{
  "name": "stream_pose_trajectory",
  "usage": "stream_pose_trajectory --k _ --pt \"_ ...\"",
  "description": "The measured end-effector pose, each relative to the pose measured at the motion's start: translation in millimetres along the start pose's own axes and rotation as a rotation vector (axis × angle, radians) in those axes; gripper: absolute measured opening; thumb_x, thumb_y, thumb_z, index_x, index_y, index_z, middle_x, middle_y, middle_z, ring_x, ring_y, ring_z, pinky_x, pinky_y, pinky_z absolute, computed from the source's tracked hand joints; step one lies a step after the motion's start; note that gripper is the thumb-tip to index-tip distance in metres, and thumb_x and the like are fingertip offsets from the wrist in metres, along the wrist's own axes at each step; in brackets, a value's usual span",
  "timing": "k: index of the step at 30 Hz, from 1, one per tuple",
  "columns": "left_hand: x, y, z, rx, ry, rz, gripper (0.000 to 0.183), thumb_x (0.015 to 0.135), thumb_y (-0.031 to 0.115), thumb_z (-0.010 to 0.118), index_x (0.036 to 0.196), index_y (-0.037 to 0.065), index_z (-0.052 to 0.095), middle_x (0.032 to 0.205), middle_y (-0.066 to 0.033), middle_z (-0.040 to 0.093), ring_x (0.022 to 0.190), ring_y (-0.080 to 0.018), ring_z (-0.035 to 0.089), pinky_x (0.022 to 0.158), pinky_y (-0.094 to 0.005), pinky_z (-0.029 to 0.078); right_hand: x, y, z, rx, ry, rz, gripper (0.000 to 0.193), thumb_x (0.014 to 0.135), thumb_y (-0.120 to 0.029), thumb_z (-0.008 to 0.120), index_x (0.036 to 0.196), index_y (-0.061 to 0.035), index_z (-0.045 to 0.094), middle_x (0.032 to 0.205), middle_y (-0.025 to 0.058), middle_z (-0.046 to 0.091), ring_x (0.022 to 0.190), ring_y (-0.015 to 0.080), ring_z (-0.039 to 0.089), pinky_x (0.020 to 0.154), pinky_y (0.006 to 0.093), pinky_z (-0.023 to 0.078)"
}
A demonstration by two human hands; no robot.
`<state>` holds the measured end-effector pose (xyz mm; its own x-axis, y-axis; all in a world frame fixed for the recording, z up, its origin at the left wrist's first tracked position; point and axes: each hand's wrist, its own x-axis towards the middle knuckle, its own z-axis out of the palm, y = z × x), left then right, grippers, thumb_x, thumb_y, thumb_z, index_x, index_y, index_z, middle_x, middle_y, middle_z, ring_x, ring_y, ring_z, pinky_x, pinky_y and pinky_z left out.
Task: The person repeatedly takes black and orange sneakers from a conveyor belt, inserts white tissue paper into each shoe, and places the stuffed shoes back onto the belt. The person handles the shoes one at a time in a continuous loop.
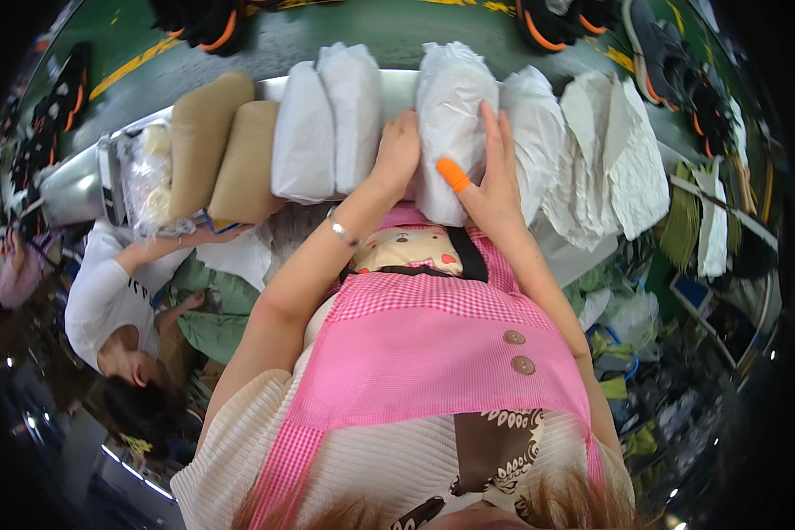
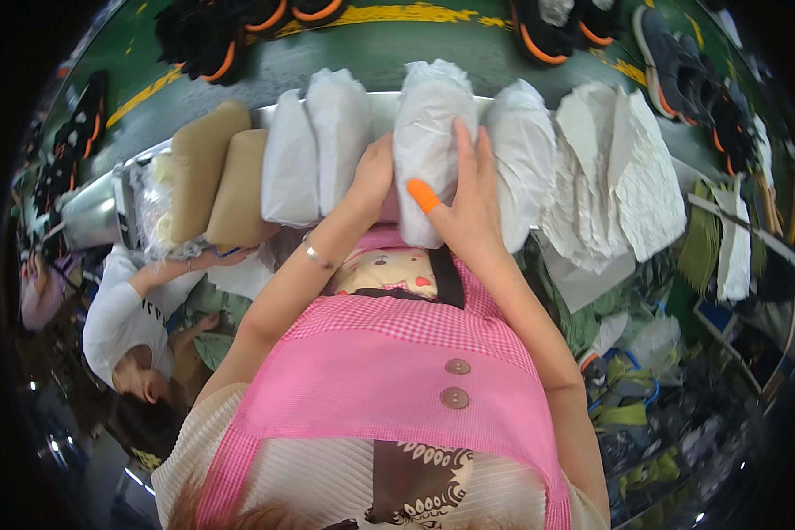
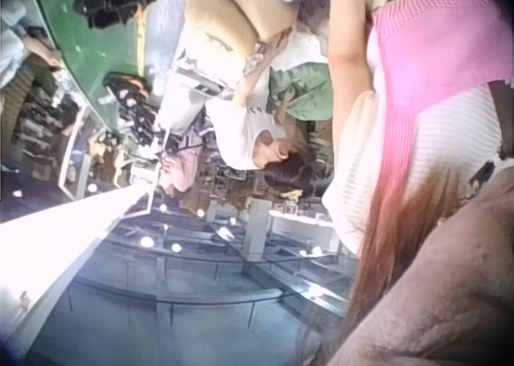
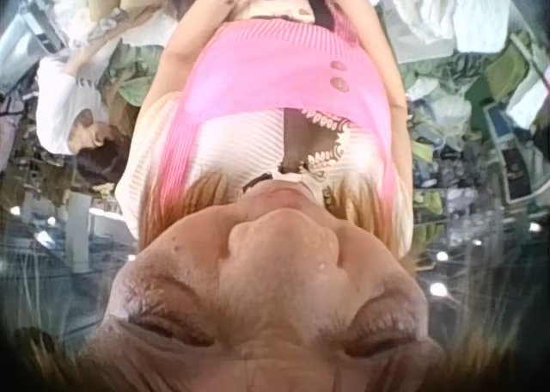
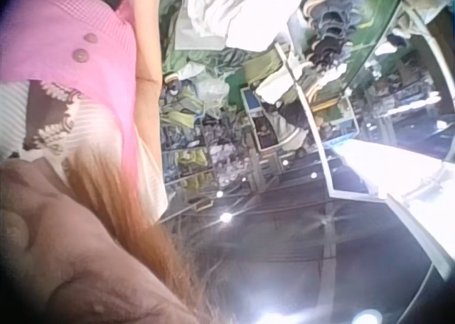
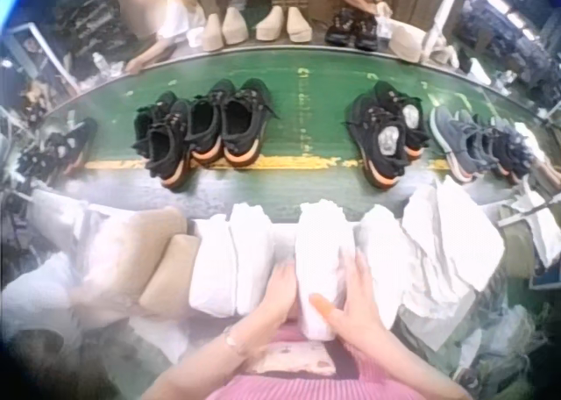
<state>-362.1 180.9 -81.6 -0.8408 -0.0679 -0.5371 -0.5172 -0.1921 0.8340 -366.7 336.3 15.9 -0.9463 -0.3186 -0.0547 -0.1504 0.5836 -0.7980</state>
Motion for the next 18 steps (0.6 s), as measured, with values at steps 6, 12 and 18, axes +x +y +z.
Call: stream_pose_trajectory --k 6,12,18 --pt "-80 66 -92 1.156 0.691 0.623 0.057 0.084 0.016 0.064 0.133 -0.005 0.044 0.124 -0.0256 0.049 0.114 -0.0413 0.047 0.098 -0.0459 0.040 13 10 20 -0.079 0.054 -0.035 0.087 0.083 -0.025 0.072 0.152 -0.0164 0.020 0.150 0.0357 0.018 0.135 0.0525 0.026 0.111 0.0506 0.027" --pt "-62 46 -108 1.283 0.568 0.224 0.080 0.073 0.033 0.076 0.132 -0.008 0.040 0.121 -0.0284 0.050 0.114 -0.0435 0.047 0.097 -0.0461 0.043 8 13 17 -0.116 0.087 -0.119 0.085 0.081 -0.027 0.073 0.150 -0.0154 0.026 0.148 0.0330 0.024 0.135 0.0504 0.027 0.110 0.0517 0.027" --pt "-37 27 -113 1.143 0.426 -0.097 0.093 0.066 0.040 0.081 0.134 -0.007 0.039 0.126 -0.0265 0.050 0.115 -0.0404 0.052 0.098 -0.0431 0.045 1 0 32 -0.369 0.120 -0.407 0.064 0.074 -0.029 0.076 0.131 -0.0131 0.054 0.148 0.0165 0.034 0.137 0.0424 0.028 0.110 0.0532 0.028"
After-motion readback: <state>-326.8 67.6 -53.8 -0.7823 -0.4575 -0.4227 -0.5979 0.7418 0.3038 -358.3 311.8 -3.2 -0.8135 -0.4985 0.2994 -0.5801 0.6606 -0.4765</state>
